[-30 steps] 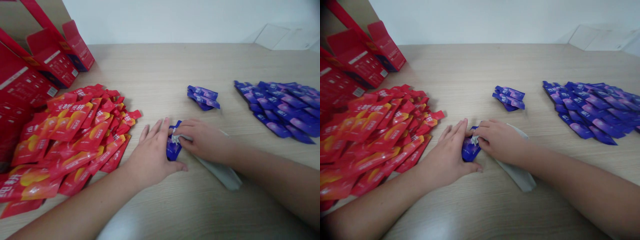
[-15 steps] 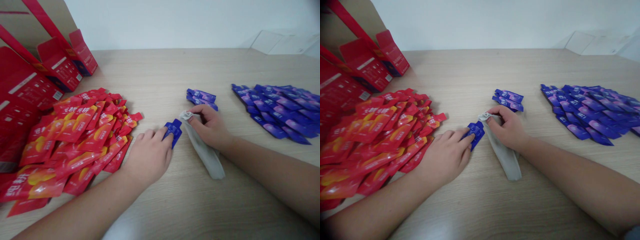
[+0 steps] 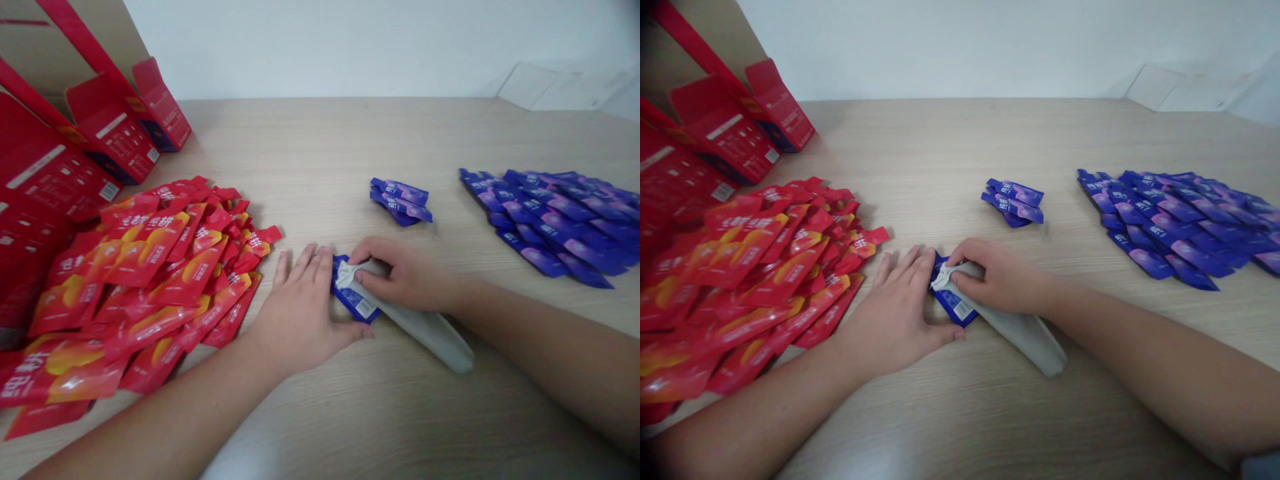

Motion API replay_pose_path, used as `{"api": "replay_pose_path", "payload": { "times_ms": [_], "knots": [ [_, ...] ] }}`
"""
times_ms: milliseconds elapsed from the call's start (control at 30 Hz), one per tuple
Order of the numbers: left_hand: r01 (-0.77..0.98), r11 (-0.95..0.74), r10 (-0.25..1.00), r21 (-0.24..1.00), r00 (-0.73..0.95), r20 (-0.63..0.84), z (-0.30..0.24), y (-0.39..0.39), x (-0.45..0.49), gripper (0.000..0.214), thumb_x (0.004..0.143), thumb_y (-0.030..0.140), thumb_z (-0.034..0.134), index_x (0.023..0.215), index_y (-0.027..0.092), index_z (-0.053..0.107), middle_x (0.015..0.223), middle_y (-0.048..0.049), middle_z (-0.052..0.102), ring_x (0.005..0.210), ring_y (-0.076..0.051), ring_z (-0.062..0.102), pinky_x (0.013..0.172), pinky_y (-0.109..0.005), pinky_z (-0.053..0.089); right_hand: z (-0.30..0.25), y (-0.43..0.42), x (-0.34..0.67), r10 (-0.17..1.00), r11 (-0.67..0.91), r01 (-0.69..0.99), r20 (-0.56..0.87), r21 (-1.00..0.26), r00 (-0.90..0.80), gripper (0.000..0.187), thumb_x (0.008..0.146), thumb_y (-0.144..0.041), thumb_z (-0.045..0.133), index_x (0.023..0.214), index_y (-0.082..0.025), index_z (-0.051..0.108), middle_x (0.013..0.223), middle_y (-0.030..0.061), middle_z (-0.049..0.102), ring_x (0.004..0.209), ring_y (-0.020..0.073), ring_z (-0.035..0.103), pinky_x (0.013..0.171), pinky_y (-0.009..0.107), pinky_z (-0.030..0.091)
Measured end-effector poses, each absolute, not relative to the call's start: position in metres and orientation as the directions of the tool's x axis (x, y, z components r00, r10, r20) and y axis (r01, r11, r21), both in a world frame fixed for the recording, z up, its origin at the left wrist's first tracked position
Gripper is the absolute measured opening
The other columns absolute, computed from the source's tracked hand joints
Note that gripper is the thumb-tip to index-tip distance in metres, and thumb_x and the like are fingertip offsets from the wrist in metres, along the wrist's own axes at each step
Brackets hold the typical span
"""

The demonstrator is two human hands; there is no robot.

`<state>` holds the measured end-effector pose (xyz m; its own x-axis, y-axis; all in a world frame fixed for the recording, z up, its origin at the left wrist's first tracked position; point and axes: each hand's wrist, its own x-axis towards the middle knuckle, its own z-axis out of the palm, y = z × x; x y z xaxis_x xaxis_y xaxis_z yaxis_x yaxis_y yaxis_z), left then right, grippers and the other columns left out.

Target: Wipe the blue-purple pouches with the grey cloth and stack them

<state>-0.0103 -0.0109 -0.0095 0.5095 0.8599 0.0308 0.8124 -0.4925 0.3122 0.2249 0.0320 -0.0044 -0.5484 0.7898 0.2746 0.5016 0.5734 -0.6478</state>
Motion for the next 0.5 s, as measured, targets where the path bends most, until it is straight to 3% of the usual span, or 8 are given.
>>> {"api": "replay_pose_path", "payload": {
  "times_ms": [167, 267, 367, 500],
  "knots": [
    [0.744, -0.565, 0.799, 0.357, 0.601, 0.011, -0.009, -0.012, -0.013, 0.109, 0.092, 0.062, 0.070, 0.172, 0.006, 0.021, 0.179, -0.0276, 0.027, 0.170, -0.039, 0.022, 0.137, -0.066, 0.009, 0.003, 0.018, 0.217, 0.795, 0.527, 0.558, 0.140, -0.641, -0.590, 0.014, 0.095, -0.025, 0.068, 0.109, -0.023, 0.071, 0.102, 0.0037, 0.078, 0.091, 0.0213, 0.072, 0.086, 0.037, 0.057],
    [0.693, -0.620, 0.750, 0.369, 0.662, 0.017, -0.008, -0.010, -0.016, 0.124, 0.086, 0.068, 0.076, 0.173, 0.007, 0.014, 0.181, -0.0284, 0.017, 0.171, -0.039, 0.016, 0.137, -0.066, 0.008, 0.003, 0.015, 0.219, 0.741, 0.524, 0.454, 0.124, -0.720, -0.659, 0.012, 0.097, -0.026, 0.070, 0.108, -0.024, 0.071, 0.102, 0.0021, 0.079, 0.090, 0.0192, 0.073, 0.083, 0.033, 0.058],
    [0.692, -0.611, 0.755, 0.385, 0.656, 0.021, -0.010, -0.010, -0.018, 0.135, 0.080, 0.077, 0.081, 0.173, 0.006, 0.014, 0.178, -0.0316, 0.023, 0.169, -0.042, 0.021, 0.136, -0.069, 0.007, 0.004, 0.018, 0.223, 0.675, 0.570, 0.329, 0.201, -0.753, -0.710, 0.012, 0.097, -0.025, 0.071, 0.109, -0.024, 0.071, 0.104, 0.0023, 0.079, 0.093, 0.0184, 0.074, 0.085, 0.033, 0.059],
    [0.648, -0.623, 0.743, 0.438, 0.665, 0.073, -0.010, -0.009, -0.019, 0.126, 0.080, 0.062, 0.085, 0.173, 0.011, 0.016, 0.175, -0.0288, 0.035, 0.166, -0.042, 0.031, 0.136, -0.066, 0.018, 0.014, 0.020, 0.223, 0.566, 0.618, 0.241, 0.211, -0.748, -0.797, 0.014, 0.097, -0.021, 0.073, 0.110, -0.025, 0.072, 0.109, 0.0034, 0.080, 0.102, 0.0199, 0.075, 0.093, 0.035, 0.060]
  ]
}}
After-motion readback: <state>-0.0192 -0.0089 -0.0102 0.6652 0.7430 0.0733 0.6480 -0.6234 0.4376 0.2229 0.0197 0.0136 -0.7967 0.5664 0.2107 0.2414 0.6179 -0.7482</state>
